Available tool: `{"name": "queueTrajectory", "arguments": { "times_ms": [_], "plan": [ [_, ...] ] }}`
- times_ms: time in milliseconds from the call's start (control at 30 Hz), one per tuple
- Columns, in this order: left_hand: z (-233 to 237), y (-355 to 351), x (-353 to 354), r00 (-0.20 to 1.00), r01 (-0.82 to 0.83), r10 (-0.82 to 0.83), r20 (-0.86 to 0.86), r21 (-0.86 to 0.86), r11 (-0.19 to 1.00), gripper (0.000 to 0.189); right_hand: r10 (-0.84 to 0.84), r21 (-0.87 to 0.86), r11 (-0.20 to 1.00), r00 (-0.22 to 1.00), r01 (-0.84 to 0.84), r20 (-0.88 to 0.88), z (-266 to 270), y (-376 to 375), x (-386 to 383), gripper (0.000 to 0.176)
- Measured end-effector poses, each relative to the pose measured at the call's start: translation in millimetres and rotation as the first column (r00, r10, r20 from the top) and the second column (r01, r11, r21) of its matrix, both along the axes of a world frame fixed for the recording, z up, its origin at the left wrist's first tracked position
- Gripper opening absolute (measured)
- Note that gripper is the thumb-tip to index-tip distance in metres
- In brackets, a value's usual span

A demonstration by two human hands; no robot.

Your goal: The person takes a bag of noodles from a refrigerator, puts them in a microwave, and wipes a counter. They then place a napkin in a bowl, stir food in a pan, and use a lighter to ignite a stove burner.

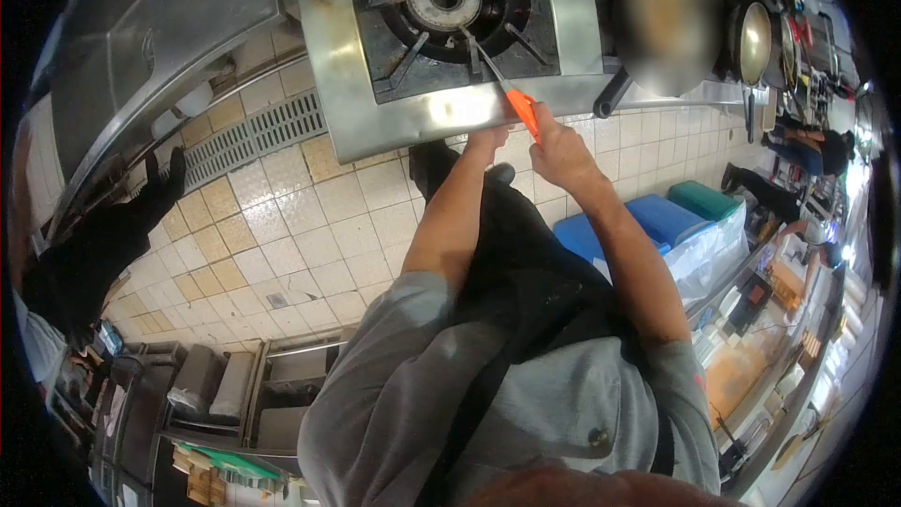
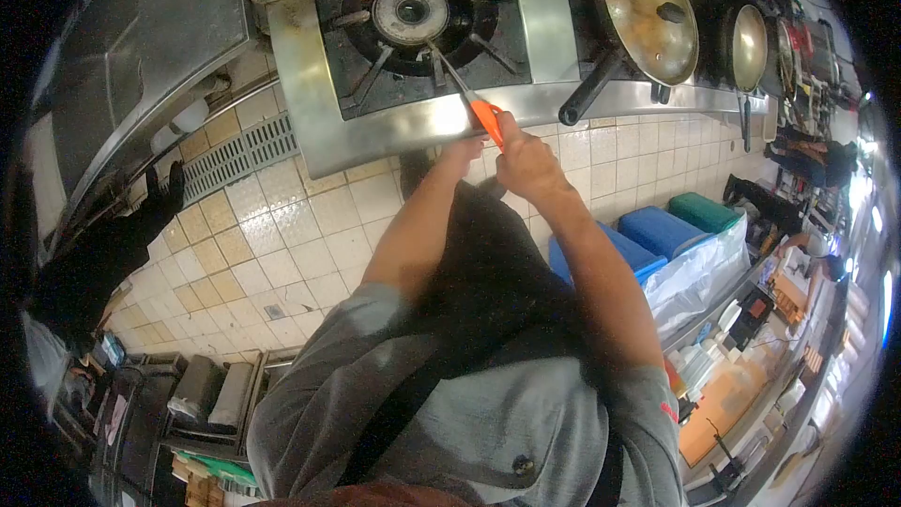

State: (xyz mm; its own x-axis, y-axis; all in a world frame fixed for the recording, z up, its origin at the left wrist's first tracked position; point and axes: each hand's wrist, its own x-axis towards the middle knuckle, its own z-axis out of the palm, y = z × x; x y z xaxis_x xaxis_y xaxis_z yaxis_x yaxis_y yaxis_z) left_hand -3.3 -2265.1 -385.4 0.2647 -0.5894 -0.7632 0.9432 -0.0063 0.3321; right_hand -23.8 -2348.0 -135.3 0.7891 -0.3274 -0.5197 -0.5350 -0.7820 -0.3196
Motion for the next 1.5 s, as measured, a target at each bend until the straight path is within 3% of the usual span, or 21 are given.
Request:
{"name": "queueTrajectory", "arguments": {
  "times_ms": [67,200,300,333,367,400,467,600,667,700,733,767,900,967,1067,1167,1300,1367,1500],
  "plan": [
    [0,-3,-2,0.973,0.103,-0.122,0.196,0.104,0.989,0.030,-0.017,-0.005,1.000,1.000,0.017,-0.001,-6,-2,-2,0.061],
    [0,-3,4,0.984,0.129,-0.137,0.115,0.075,0.989,0.029,-0.009,0.025,1.000,1.000,0.009,-0.005,-9,-2,2,0.059],
    [3,-10,1,0.952,0.199,-0.239,0.192,0.205,0.958,0.029,-0.072,0.046,0.996,0.997,0.073,-0.024,1,3,4,0.057],
    [4,-12,1,0.902,0.270,-0.354,0.247,0.317,0.909,0.019,-0.091,0.068,0.993,0.995,0.094,-0.045,7,4,6,0.058],
    [6,-14,2,0.837,0.323,-0.465,0.287,0.428,0.844,0.024,-0.108,0.088,0.990,0.992,0.113,-0.066,12,3,6,0.059],
    [20,-10,6,0.833,0.329,-0.471,0.289,0.426,0.843,0.024,-0.116,0.085,0.989,0.991,0.121,-0.065,14,1,2,0.059],
    [42,5,13,0.955,0.243,-0.274,0.113,0.228,0.943,0.033,-0.127,0.146,0.982,0.991,0.121,0.031,12,-8,-7,0.064],
    [47,8,11,0.983,0.155,-0.163,0.083,0.100,0.983,0.028,-0.058,0.174,0.984,0.986,0.030,0.158,4,-14,-21,0.068],
    [59,-6,7,0.870,0.102,-0.306,0.387,0.466,0.879,0.020,-0.026,0.146,0.989,0.995,0.011,0.100,9,-13,-23,0.071],
    [60,-12,3,0.871,0.100,-0.303,0.386,0.465,0.880,0.020,-0.024,0.145,0.989,0.995,0.009,0.099,9,-14,-25,0.071],
    [62,-17,2,0.653,-0.053,-0.425,0.627,0.597,0.801,0.022,-0.036,0.104,0.994,0.995,0.027,0.091,7,-14,-25,0.072],
    [63,-19,-1,0.359,-0.245,-0.562,0.745,0.656,0.714,0.025,-0.049,0.067,0.997,0.995,0.044,0.082,5,-13,-26,0.072],
    [66,-21,-7,0.500,-0.300,-0.398,0.769,0.585,0.753,0.037,0.006,0.022,1.000,0.997,-0.008,0.079,0,-14,-22,0.072],
    [72,-23,-3,0.708,-0.163,-0.379,0.596,0.660,0.734,0.048,0.023,0.022,0.999,0.996,-0.025,0.090,-2,-12,-19,0.067],
    [93,-22,6,0.764,-0.098,-0.383,0.519,0.680,0.726,0.048,0.019,0.007,1.000,0.999,-0.019,0.045,0,-12,-15,0.061],
    [65,-24,-2,0.671,-0.149,-0.419,0.612,0.665,0.732,0.047,0.008,0.007,1.000,1.000,-0.008,0.009,1,-18,-13,0.058],
    [62,-26,-3,0.693,-0.078,-0.473,0.545,0.708,0.702,0.045,-0.022,0.006,1.000,0.999,0.022,-0.030,4,-16,-13,0.059],
    [60,-26,-5,0.639,-0.177,-0.442,0.629,0.680,0.712,0.043,-0.016,0.009,1.000,0.999,0.017,-0.031,1,-17,-14,0.057],
    [39,-25,-10,0.575,-0.169,-0.491,0.655,0.682,0.712,0.045,-0.009,-0.004,1.000,1.000,0.009,-0.029,2,-19,-13,0.055]
  ]
}}
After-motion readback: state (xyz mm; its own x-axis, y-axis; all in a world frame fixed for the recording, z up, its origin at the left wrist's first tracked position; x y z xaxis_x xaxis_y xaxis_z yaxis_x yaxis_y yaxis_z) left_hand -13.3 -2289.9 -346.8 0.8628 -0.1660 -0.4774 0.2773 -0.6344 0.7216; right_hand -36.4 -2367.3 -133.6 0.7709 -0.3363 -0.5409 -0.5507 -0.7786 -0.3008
